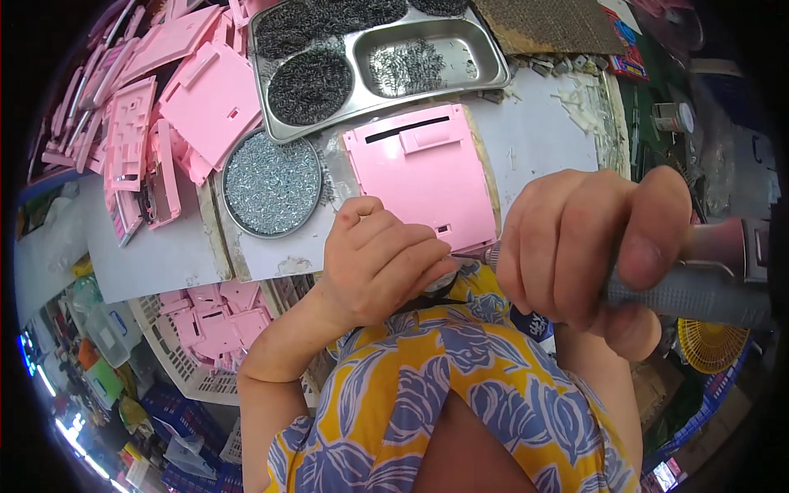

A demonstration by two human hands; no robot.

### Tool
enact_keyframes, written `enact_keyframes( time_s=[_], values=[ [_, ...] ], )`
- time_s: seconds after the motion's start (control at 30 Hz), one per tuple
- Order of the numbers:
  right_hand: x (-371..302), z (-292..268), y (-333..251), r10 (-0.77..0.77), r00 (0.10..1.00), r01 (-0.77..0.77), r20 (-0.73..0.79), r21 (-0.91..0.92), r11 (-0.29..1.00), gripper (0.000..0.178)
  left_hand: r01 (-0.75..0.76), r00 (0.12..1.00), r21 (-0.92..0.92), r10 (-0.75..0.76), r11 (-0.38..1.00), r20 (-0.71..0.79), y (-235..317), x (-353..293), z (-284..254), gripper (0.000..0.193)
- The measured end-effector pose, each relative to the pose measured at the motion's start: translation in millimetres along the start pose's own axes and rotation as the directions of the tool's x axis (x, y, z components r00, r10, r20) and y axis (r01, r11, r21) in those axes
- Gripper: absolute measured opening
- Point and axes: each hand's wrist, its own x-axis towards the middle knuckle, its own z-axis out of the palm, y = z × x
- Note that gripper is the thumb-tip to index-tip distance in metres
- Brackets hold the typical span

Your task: Assembling internal components of a pink electronic device using a soldering iron and an electric screwdriver.

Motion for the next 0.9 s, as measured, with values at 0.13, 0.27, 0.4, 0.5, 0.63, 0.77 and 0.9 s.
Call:
enact_keyframes(
  time_s=[0.13,0.27,0.4,0.5,0.63,0.77,0.9],
  values=[
    [-1.7,-1.1,-3.6,-0.009,1.0,0.009,0.019,0.004,1.0,0.039,-0.016,1.0,-0.029,0.017,0.999,0.015,0.6,2.7,2.0,0.024],
    [0.0,-0.5,-4.0,0.006,0.999,-0.005,0.047,-0.004,1.0,0.033,-0.03,0.999,-0.042,0.03,0.999,0.012,-0.6,3.7,4.3,0.024],
    [5.4,-0.9,2.1,0.048,0.994,-0.045,0.098,-0.042,0.998,0.028,-0.027,1.0,-0.038,0.028,0.999,0.008,-4.0,-1.2,5.6,0.024],
    [7.4,-0.9,1.5,0.059,0.994,-0.048,0.09,-0.117,0.992,0.028,-0.018,1.0,-0.098,0.018,0.995,-0.004,-4.3,2.7,6.9,0.025],
    [-5.5,-12.1,2.6,0.067,0.998,-0.063,0.014,-0.219,0.974,0.033,0.04,0.999,-0.128,-0.04,0.991,0.001,-10.1,3.7,1.4,0.02],
    [-31.0,-16.3,3.9,0.069,0.982,-0.107,-0.176,-0.217,0.97,0.035,0.144,0.99,-0.183,-0.141,0.973,0.028,-11.7,4.5,1.8,0.022],
    [-46.9,-23.3,10.5,0.069,0.981,-0.112,-0.182,-0.242,0.964,0.032,0.176,0.979,-0.181,-0.152,0.968,0.137,-4.0,13.4,8.2,0.027]
  ],
)
